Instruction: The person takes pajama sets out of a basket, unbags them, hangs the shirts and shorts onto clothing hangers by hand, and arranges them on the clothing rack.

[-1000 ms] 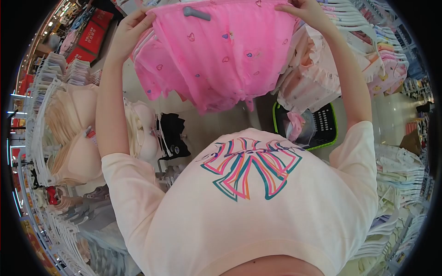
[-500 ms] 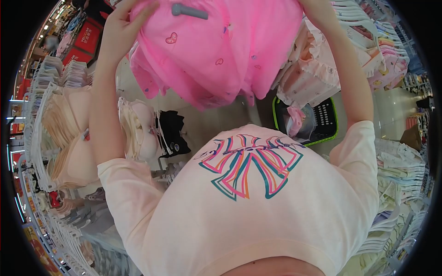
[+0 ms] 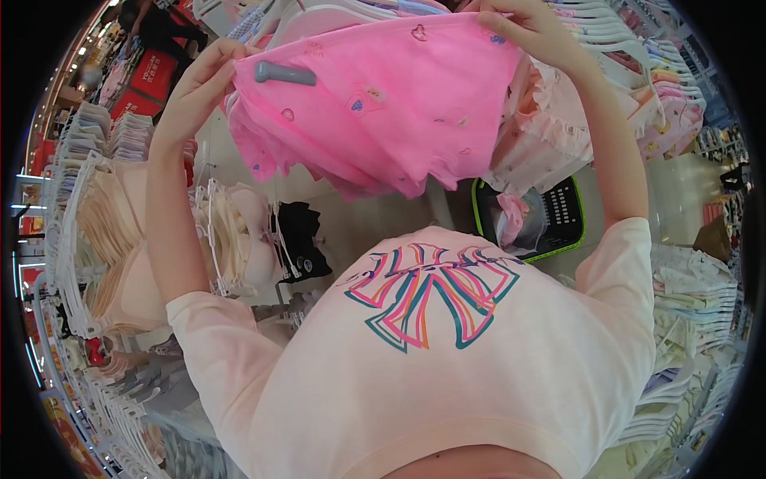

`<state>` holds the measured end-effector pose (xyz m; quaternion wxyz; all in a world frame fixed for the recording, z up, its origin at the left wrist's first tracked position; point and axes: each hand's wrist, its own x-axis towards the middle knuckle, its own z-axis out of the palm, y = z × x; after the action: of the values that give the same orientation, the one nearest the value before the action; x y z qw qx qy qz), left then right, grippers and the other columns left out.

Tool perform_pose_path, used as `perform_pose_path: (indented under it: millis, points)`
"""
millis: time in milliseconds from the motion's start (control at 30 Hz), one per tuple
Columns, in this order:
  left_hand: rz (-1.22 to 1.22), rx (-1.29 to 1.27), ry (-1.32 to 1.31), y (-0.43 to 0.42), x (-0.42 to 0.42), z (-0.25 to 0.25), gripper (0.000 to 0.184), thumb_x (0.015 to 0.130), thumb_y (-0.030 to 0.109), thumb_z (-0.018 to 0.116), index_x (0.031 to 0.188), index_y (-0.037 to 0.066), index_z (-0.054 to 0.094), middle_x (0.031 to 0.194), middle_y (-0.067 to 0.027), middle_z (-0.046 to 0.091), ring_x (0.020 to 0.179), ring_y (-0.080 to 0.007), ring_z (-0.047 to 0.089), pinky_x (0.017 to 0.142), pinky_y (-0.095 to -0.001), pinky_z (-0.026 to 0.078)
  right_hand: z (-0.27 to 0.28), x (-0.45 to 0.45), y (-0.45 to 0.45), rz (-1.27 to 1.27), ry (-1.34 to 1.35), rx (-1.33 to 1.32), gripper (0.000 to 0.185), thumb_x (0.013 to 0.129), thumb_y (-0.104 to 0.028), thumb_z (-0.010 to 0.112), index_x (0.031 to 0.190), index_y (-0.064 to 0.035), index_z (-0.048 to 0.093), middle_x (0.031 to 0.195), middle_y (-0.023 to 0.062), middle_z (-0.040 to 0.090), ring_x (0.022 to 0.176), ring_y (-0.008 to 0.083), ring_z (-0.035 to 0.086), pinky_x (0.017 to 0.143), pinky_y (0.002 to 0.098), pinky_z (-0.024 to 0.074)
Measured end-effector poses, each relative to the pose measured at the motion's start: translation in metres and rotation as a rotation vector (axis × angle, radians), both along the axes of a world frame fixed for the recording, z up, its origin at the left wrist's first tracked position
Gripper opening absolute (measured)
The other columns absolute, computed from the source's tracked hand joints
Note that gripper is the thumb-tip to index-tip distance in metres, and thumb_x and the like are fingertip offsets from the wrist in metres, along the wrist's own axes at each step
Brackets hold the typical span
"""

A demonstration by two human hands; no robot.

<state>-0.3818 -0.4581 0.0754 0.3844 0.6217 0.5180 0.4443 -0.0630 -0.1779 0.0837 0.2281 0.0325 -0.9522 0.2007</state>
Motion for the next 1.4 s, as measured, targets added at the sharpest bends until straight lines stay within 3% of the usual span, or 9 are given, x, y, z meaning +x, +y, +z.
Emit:
perform_pose_path:
  millis: [200,433,633,833,900,933,1033,1167,1400]
  points:
    - [0.068,-0.005,-0.146,-0.002,0.008,-0.003,0.027,0.097,0.026,0.036,0.1,0.003,0.05,0.113,-0.0059,0.05,0.102,-0.0127,0.046,0.091,-0.0263,0.033,-0.004,0.005,-0.008,-0.028,-0.044,-0.541,0.011,0.079,-0.007,0.067,0.085,-0.0031,0.059,0.079,0.0004,0.056,0.079,0.0071,0.052,0.068,0.0213,0.0417]
    - [0.107,0.062,0.336,-0.002,0.045,-0.002,0.026,0.089,0.028,0.051,0.079,0.004,0.045,0.095,-0.0046,0.05,0.084,-0.0121,0.042,0.078,-0.0247,0.034,-0.007,-0.001,-0.009,0.205,0.149,-0.444,0.019,0.074,0.002,0.07,0.088,-0.0023,0.057,0.09,0.0039,0.057,0.084,0.0105,0.052,0.074,0.0232,0.0419]
    - [0.102,-0.026,0.528,-0.016,0.05,0.006,0.028,0.074,0.01,0.069,0.067,0.004,0.043,0.085,-0.0021,0.052,0.072,-0.0086,0.042,0.063,-0.0211,0.034,-0.006,0.006,-0.01,0.232,0.064,-0.431,0.014,0.078,-0.001,0.066,0.089,-0.0007,0.057,0.091,0.0054,0.058,0.085,0.0128,0.054,0.074,0.0249,0.0433]
    - [0.328,-0.025,0.107,-0.015,0.076,-0.008,0.018,0.069,0.007,0.073,0.078,0.002,0.058,0.079,-0.0012,0.055,0.069,-0.0085,0.049,0.061,-0.0233,0.04,-0.015,0.014,-0.019,-0.009,-0.09,-0.355,0.021,0.082,-0.011,0.062,0.103,-0.0082,0.063,0.094,0.0062,0.058,0.082,0.0132,0.055,0.073,0.023,0.0432]
    - [0.248,-0.175,0.343,-0.014,0.072,-0.017,0.017,0.069,0.001,0.07,0.083,0.001,0.06,0.081,-0.0026,0.056,0.077,-0.0094,0.052,0.069,-0.0253,0.042,-0.027,0.017,-0.021,-0.079,-0.21,-0.129,0.02,0.084,-0.009,0.06,0.103,-0.0077,0.062,0.093,0.0047,0.058,0.081,0.0096,0.054,0.069,0.0214,0.0433]
    - [0.206,-0.251,0.46,-0.013,0.07,-0.02,0.018,0.069,-0.002,0.069,0.085,0.001,0.061,0.083,-0.0034,0.056,0.081,-0.0098,0.053,0.072,-0.0263,0.043,-0.033,0.017,-0.023,-0.032,-0.183,-0.137,0.013,0.079,-0.008,0.064,0.092,-0.0053,0.062,0.087,0.0029,0.057,0.074,0.0115,0.052,0.063,0.024,0.0418]
    - [0.036,-0.12,0.5,-0.013,0.08,-0.022,0.02,0.069,0.0,0.07,0.087,-0.001,0.061,0.081,-0.0036,0.057,0.078,-0.0115,0.054,0.07,-0.026,0.042,-0.027,0.026,-0.023,0.068,-0.338,-0.253,0.015,0.079,0.002,0.059,0.093,-0.003,0.06,0.095,0.0046,0.057,0.083,0.0117,0.055,0.07,0.0241,0.0467]
    - [0.024,-0.115,0.255,-0.019,0.092,-0.014,0.019,0.069,0.002,0.069,0.086,0.0,0.061,0.081,-0.0054,0.058,0.074,-0.016,0.055,0.067,-0.0259,0.042,-0.026,0.039,-0.017,0.205,-0.293,-0.434,0.015,0.076,0.006,0.059,0.09,-0.0004,0.059,0.096,0.0072,0.057,0.086,0.0151,0.057,0.073,0.0257,0.0477]
    - [0.062,0.251,0.673,-0.022,0.124,-0.003,0.02,0.071,0.004,0.067,0.09,0.005,0.062,0.086,-0.0079,0.057,0.08,-0.0261,0.056,0.069,-0.0337,0.046,-0.013,0.044,-0.025,0.287,-0.111,-0.191,0.013,0.075,0.005,0.058,0.086,-0.0011,0.061,0.093,0.0088,0.06,0.087,0.0204,0.058,0.073,0.0288,0.0456]
